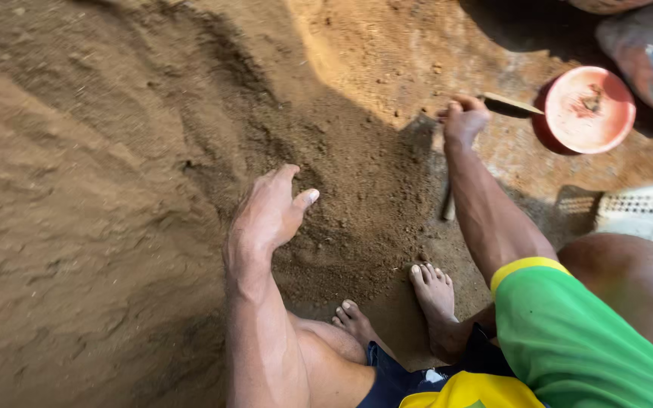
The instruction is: The person sits on the ground and uses a small hand hoe to loosen soil, then picks up small items by hand and places them into a nearby red bowl. The person repeats this process of loosening and picking items from the soil.
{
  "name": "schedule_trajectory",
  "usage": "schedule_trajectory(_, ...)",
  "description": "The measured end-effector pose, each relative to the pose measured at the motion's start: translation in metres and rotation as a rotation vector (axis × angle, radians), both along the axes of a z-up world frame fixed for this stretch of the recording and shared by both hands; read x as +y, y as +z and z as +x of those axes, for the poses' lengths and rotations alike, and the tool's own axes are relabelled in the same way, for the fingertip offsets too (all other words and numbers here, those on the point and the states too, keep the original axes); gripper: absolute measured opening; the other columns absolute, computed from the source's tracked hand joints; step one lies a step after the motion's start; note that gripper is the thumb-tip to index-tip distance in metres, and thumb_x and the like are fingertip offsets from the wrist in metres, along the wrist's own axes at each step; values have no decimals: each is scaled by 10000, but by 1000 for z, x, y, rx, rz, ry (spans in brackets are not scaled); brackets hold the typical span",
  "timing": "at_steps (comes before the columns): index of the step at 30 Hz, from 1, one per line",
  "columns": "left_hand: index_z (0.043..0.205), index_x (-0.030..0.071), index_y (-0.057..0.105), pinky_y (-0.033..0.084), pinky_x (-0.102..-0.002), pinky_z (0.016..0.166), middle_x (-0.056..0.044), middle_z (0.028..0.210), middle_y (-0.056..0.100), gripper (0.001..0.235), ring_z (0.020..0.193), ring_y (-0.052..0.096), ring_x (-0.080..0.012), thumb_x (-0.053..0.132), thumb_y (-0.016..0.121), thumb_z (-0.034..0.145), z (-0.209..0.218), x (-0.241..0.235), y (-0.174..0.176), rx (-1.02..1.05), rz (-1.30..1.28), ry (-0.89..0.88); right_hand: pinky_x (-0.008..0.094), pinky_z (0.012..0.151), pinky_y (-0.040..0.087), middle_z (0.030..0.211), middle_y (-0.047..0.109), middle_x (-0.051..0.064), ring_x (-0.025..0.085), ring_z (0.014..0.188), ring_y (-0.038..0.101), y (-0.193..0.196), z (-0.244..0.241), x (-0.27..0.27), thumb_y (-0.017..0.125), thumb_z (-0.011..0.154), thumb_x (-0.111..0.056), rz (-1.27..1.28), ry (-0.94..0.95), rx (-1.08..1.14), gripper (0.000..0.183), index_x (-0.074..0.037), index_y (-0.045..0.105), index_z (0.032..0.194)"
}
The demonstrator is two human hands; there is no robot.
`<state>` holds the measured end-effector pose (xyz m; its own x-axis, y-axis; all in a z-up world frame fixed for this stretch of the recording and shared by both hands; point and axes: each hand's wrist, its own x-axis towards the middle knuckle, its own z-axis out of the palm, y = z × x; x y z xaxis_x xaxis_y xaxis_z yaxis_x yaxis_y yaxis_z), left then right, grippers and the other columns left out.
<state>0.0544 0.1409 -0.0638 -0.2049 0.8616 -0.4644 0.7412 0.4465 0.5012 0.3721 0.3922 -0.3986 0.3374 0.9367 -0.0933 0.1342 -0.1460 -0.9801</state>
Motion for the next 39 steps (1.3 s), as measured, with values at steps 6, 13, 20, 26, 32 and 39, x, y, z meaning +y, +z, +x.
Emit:
schedule_trajectory(6, 1443, 77, 514, 475, -499, 1088, -185, 1402, 605, 590, 1286, 595, -366, 356, 677, 949, -12, -24, 21, 62, -197, 148, 309, 862, 607, 1089, 793, 146, 209, 944, 762, 18, -161, -4, 686, 936, 26, -12, 506, -346, 231, -24, 793, 1135)
schedule_trajectory(13, 1471, 121, 487, 441, -503, 1119, -146, 1468, 553, 615, 1339, 554, -340, 365, 673, 938, -29, -48, 28, 84, -267, 255, 413, 888, 627, 1255, 697, 150, 276, 984, 722, 51, -214, 16, 643, 997, -197, -197, 668, -464, 308, -136, 701, 1293)
schedule_trajectory(20, 1460, 74, 489, 436, -500, 1117, -175, 1455, 561, 615, 1337, 551, -351, 356, 672, 945, -47, -35, 14, 63, -177, 181, 543, 1012, 563, 1172, 674, 304, 427, 1105, 652, 75, -202, -45, 710, 995, -244, -369, 1073, -430, 305, 0, 644, 1165)
schedule_trajectory(26, 1492, 90, 476, 444, -482, 1149, -193, 1450, 574, 618, 1332, 580, -345, 368, 649, 969, -45, -10, 3, 4, -252, 165, 499, 976, 515, 1324, 664, 195, 242, 1170, 608, 101, -139, -60, 599, 662, 151, -177, 1778, -274, 474, -54, 766, 1056)
schedule_trajectory(32, 1530, 93, 412, 450, -515, 1139, -182, 1492, 530, 615, 1310, 594, -326, 311, 594, 985, -44, -10, 1, -36, -352, 181, 372, 856, 650, 1100, 777, 149, 247, 968, 767, 155, -120, -22, 640, 984, -35, -508, 1451, -683, 210, -56, 756, 1159)
schedule_trajectory(39, 1519, 107, 428, 440, -516, 1139, -165, 1467, 556, 606, 1299, 599, -315, 326, 611, 984, -45, -20, 12, -27, -355, 209, 368, 920, 642, 1236, 713, 185, 238, 994, 752, 184, -124, -21, 519, 977, 81, -536, 1248, -398, 386, -24, 651, 1324)
